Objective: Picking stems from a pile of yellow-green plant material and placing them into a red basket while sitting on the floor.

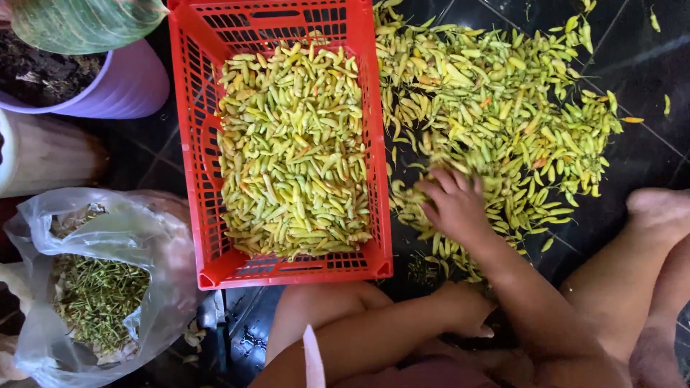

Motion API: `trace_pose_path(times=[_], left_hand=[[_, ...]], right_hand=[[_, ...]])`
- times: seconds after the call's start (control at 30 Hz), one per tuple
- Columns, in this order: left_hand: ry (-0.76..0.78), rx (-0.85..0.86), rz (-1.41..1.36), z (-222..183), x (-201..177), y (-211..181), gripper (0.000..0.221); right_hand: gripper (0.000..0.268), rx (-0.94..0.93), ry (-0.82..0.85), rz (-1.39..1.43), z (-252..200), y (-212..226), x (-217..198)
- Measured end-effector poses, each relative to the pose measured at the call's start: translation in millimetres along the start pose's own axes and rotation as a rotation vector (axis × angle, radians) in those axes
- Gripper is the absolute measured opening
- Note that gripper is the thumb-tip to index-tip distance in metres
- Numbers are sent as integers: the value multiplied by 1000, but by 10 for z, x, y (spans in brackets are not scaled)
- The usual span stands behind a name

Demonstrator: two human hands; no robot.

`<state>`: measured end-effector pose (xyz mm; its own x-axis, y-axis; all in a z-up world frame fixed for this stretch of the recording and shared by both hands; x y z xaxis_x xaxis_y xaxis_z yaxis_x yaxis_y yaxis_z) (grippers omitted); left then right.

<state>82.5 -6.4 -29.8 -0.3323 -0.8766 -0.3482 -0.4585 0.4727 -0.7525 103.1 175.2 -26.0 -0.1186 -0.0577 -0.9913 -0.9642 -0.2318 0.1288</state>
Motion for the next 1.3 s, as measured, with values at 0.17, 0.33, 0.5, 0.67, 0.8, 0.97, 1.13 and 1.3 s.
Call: trace_pose_path(times=[0.17, 0.33, 0.5, 0.67, 0.8, 0.97, 1.13, 1.3], left_hand=[[34, -29, 82, 85, 109, 55, 62], [28, -19, 41, 193, 194, 109, 68], [-17, -33, 13, 153, 95, 141, 65], [-71, 4, -50, 152, 39, 111, 69], [-63, 37, -33, 105, 45, 55, 75], [-46, 41, -49, -75, -103, -53, 74], [-36, 20, 42, 51, 16, 4, 59], [-64, 19, -34, 158, 87, 77, 66]], right_hand=[[48, 216, 554, 77, -316, -202, -179], [42, 408, 326, 268, 65, -665, -514], [40, 240, 44, 329, 977, -618, -289], [71, 264, 456, 22, 1217, -274, 315], [74, 192, 464, 195, 886, 223, 445], [47, 210, 949, 309, 527, 493, -14], [39, 312, 188, 425, 959, -403, -135], [26, 147, 34, 320, 1280, -680, 331]])
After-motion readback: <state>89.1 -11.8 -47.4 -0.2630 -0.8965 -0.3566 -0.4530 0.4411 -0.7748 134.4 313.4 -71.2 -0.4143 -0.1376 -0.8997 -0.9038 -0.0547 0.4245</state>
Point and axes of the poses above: each hand's wrist, its own z-axis towards the middle knuckle, its own x-axis out of the palm, y = z × x, the point moved 9 cm from there along z, towards the middle knuckle, and after that the axes turned 6 degrees about -x, right-handed, at the moved point
